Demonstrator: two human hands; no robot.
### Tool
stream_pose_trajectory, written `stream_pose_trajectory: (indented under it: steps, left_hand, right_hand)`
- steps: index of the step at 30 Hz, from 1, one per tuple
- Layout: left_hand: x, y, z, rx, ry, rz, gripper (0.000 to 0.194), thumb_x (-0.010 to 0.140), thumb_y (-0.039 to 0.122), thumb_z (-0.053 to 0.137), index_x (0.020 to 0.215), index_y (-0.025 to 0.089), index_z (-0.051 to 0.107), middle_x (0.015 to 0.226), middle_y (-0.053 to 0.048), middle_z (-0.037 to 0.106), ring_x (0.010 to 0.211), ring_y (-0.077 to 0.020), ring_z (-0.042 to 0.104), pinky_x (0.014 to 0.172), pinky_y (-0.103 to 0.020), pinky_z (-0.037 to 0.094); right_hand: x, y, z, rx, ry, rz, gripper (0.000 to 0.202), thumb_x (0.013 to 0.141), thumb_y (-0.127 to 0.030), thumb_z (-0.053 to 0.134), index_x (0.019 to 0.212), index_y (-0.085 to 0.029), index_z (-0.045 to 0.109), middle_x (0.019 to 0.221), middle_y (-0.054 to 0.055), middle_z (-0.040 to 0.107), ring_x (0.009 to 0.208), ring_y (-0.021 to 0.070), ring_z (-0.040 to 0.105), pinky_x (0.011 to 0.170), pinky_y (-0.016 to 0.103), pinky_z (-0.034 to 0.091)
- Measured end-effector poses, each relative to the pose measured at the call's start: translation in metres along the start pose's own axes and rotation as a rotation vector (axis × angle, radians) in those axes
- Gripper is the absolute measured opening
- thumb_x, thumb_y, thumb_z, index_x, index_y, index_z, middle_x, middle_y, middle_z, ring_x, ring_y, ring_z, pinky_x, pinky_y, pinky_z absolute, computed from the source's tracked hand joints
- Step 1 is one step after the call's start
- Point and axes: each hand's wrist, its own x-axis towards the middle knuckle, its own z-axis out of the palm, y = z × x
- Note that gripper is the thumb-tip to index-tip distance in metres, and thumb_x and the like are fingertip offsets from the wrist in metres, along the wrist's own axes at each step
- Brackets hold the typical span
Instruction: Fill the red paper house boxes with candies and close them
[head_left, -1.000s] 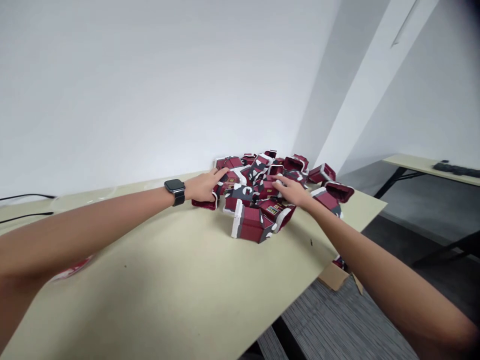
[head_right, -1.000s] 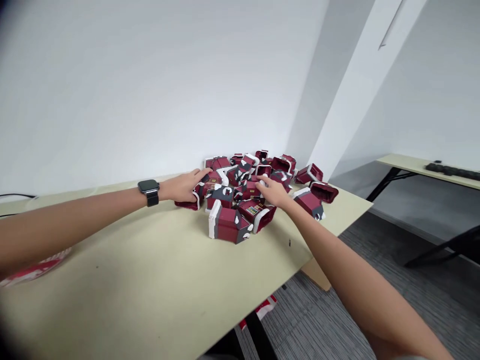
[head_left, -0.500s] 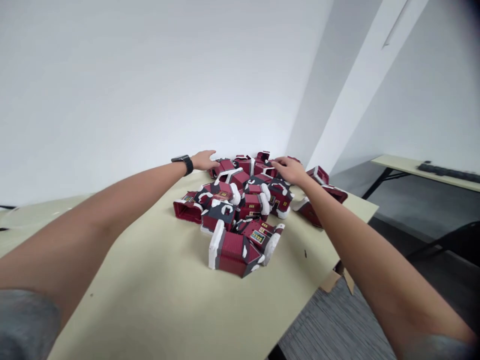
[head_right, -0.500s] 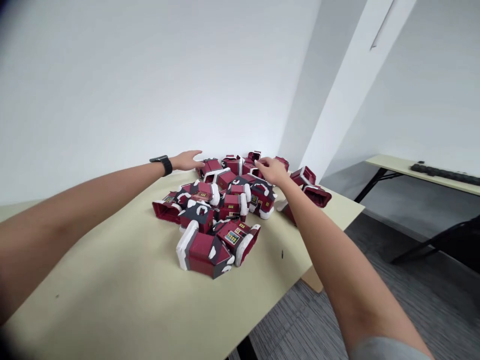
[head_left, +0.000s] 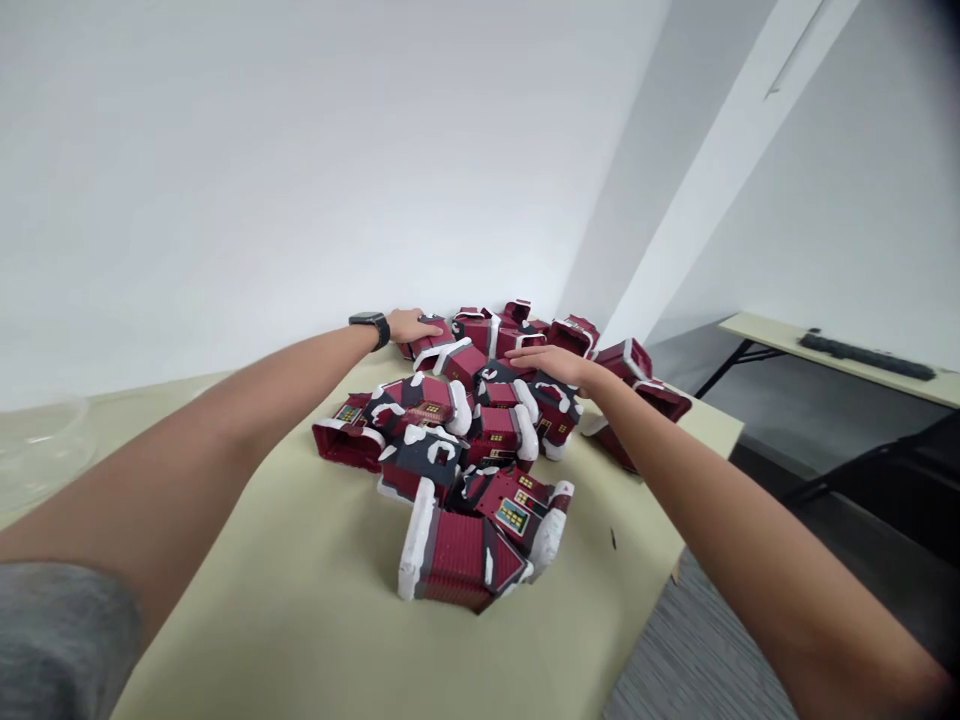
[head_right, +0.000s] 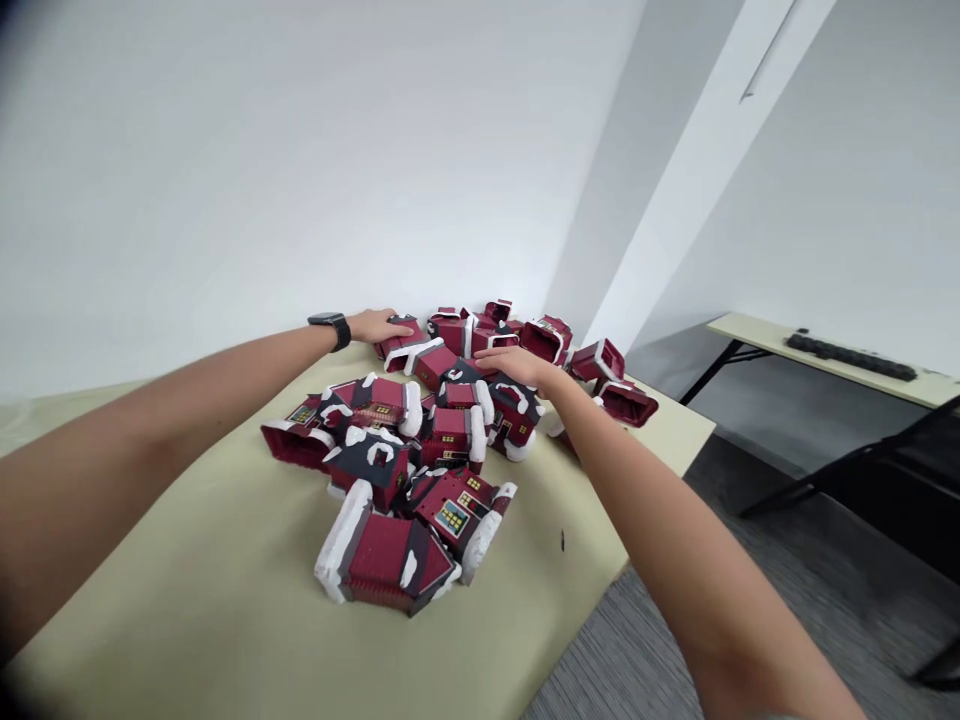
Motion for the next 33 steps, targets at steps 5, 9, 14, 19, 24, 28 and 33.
stream_pose_trajectory:
  steps: [5,9,14,19,24,28,33]
  left_hand:
    - [-0.019,0.002,-0.009,-0.009,-0.057,-0.030,0.097,0.078,0.084,0.054,0.145,0.015,0.057,0.143,-0.020,0.067,0.121,-0.0353,0.067,0.099,-0.041,0.052]
    - [-0.033,-0.001,-0.014,0.002,-0.070,-0.031,0.092,0.081,0.081,0.055,0.145,0.015,0.056,0.144,-0.019,0.066,0.122,-0.0346,0.066,0.103,-0.041,0.050]
    - [-0.050,-0.007,-0.019,0.032,-0.125,-0.066,0.099,0.082,0.080,0.055,0.156,0.015,0.046,0.156,-0.021,0.056,0.136,-0.0398,0.057,0.111,-0.047,0.046]
    - [-0.105,0.022,-0.028,0.129,0.163,0.054,0.093,0.090,0.073,0.048,0.166,0.022,0.031,0.171,-0.014,0.037,0.154,-0.0454,0.031,0.123,-0.062,0.027]
    - [-0.231,0.076,-0.036,-0.178,0.080,0.284,0.054,0.096,0.070,0.048,0.090,0.023,0.073,0.084,-0.006,0.070,0.078,-0.0218,0.063,0.075,-0.035,0.046]
    - [-0.318,0.096,-0.009,-0.308,-0.114,0.147,0.067,0.092,0.075,0.055,0.053,0.021,0.052,0.052,-0.001,0.043,0.047,-0.0145,0.035,0.054,-0.036,0.026]
    - [-0.359,0.085,0.036,-0.798,-0.255,0.000,0.051,0.088,0.070,0.064,0.065,0.025,0.067,0.061,-0.002,0.060,0.056,-0.0191,0.054,0.056,-0.035,0.036]
  right_hand:
    - [0.001,0.000,0.000,0.039,-0.023,-0.026,0.033,0.096,-0.041,0.065,0.123,-0.033,0.082,0.143,-0.002,0.071,0.132,0.0323,0.066,0.121,0.051,0.048]
    - [0.011,0.002,0.004,0.049,-0.051,-0.046,0.032,0.095,-0.043,0.067,0.121,-0.035,0.083,0.138,-0.002,0.075,0.123,0.0304,0.071,0.113,0.047,0.056]
    - [0.019,-0.001,0.009,0.017,0.119,-0.059,0.029,0.093,-0.037,0.065,0.111,-0.026,0.085,0.130,0.004,0.078,0.119,0.0296,0.072,0.112,0.044,0.054]
    - [-0.026,-0.030,0.003,-0.079,0.524,-0.076,0.044,0.095,-0.033,0.058,0.132,-0.017,0.073,0.135,0.014,0.073,0.118,0.0346,0.068,0.111,0.054,0.049]
    - [-0.126,-0.080,0.019,-0.118,0.249,-0.345,0.032,0.099,-0.054,0.060,0.103,-0.029,0.080,0.098,0.005,0.081,0.080,0.0268,0.073,0.072,0.042,0.060]
    - [-0.186,-0.100,0.056,-0.194,0.136,-0.467,0.036,0.098,-0.058,0.064,0.125,-0.037,0.076,0.122,0.005,0.078,0.107,0.0353,0.073,0.084,0.051,0.062]
    - [-0.212,-0.114,0.102,-0.210,-0.083,-0.509,0.063,0.090,-0.053,0.080,0.149,-0.043,0.061,0.140,0.006,0.069,0.126,0.0404,0.066,0.098,0.060,0.061]
